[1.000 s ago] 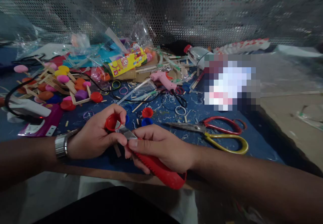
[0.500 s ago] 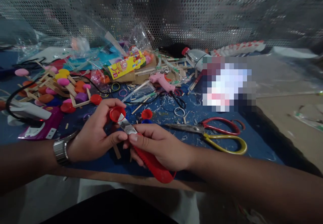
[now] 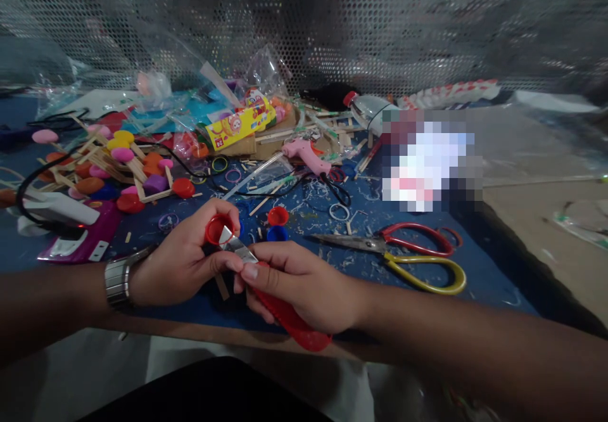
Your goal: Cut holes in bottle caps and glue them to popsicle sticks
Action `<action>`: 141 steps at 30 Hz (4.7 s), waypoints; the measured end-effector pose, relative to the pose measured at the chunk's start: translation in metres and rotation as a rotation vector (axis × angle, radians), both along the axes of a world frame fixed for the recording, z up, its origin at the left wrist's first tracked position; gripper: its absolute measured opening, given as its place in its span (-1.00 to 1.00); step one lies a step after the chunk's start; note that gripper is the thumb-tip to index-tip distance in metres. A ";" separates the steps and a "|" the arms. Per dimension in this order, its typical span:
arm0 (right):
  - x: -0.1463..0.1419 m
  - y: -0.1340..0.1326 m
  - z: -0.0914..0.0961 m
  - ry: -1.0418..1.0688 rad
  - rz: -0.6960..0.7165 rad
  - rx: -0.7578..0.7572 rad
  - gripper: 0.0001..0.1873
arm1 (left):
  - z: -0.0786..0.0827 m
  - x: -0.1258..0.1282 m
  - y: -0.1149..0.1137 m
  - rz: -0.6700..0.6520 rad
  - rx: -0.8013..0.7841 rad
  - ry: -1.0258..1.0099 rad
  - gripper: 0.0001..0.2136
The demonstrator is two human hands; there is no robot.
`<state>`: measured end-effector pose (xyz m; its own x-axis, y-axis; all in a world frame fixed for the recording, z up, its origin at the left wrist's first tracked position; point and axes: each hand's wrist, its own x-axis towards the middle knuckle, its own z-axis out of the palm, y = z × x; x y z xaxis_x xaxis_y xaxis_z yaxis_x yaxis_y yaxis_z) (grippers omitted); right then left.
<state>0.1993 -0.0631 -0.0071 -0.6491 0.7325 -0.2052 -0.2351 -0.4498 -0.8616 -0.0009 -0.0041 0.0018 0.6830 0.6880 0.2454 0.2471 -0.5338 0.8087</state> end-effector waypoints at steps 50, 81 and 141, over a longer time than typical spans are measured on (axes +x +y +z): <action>0.001 -0.004 0.000 0.006 0.042 -0.008 -0.57 | 0.000 -0.001 -0.003 -0.010 -0.029 -0.027 -0.55; 0.000 -0.001 0.000 -0.062 0.013 0.122 -0.61 | -0.003 -0.001 -0.003 -0.027 0.085 -0.019 -0.51; 0.001 -0.001 0.001 -0.122 -0.005 0.107 -0.57 | 0.001 -0.001 -0.002 0.042 -0.002 -0.016 -0.62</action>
